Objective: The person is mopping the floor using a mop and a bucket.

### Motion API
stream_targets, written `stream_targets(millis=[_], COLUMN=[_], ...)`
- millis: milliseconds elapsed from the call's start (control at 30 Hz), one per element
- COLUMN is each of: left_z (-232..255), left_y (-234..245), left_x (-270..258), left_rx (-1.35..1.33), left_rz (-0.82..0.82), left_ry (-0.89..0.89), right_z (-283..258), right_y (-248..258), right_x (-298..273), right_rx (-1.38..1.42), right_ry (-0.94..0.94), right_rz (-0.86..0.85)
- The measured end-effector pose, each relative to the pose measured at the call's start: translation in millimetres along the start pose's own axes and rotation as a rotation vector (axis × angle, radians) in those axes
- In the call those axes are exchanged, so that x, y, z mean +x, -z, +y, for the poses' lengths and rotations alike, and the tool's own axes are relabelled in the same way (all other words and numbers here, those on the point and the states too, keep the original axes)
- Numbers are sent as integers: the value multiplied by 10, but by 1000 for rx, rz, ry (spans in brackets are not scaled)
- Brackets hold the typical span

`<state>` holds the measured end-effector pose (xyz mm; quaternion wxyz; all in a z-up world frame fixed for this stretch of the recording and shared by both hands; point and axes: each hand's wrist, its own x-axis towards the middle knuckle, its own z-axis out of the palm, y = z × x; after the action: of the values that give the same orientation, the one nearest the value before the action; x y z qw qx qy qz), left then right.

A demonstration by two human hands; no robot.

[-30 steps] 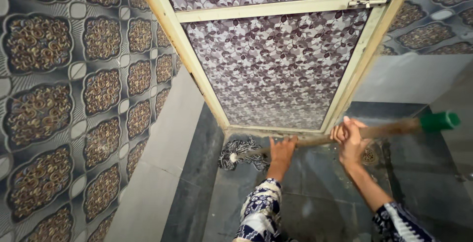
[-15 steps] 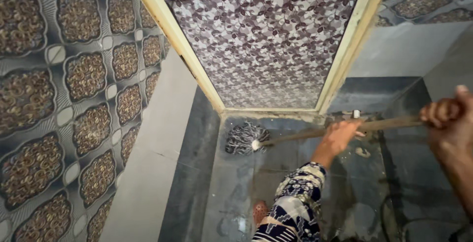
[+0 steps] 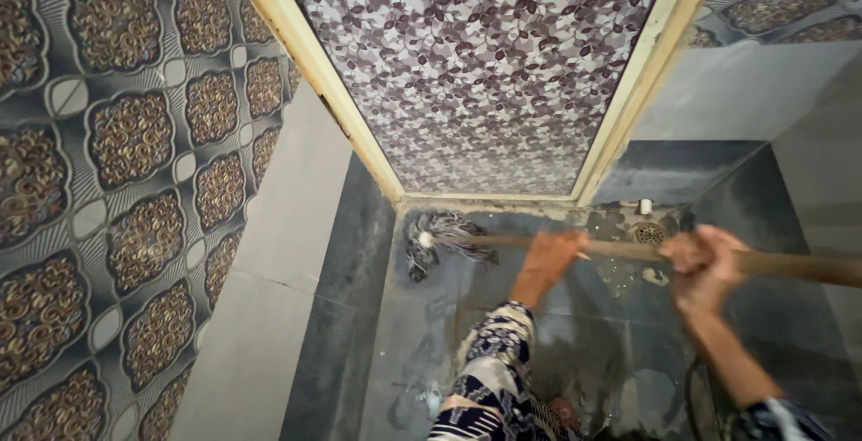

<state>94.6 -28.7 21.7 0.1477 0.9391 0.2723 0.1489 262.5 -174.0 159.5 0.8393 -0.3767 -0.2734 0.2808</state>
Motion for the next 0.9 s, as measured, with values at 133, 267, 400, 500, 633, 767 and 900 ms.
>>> stream_targets(millis=[133, 267, 400, 500, 633, 767, 900], left_z=[-452, -565, -383, -57, 410, 714, 646], left_y=[312, 531, 527, 417, 282, 192, 49], left_x=[-203, -146, 24, 173, 349, 518, 490], left_rx=[115, 9, -41, -41, -21, 28, -20], left_rz=[39, 125, 233, 227, 271, 38, -47], left_ry=[288, 408, 321, 238, 30, 0, -44], right_z=[282, 234, -121, -555, -1084, -1102, -776], right_y=[-645, -1009, -1034, -868, -493, 29, 239], right_x=[-57, 174, 496, 641, 734, 618, 435], right_rx=[-82, -253, -434, -443, -450, -341, -98], right_ry=[-127, -154, -262, -143, -61, -64, -53], right_rz=[-209, -394, -323, -401, -403, -353, -229])
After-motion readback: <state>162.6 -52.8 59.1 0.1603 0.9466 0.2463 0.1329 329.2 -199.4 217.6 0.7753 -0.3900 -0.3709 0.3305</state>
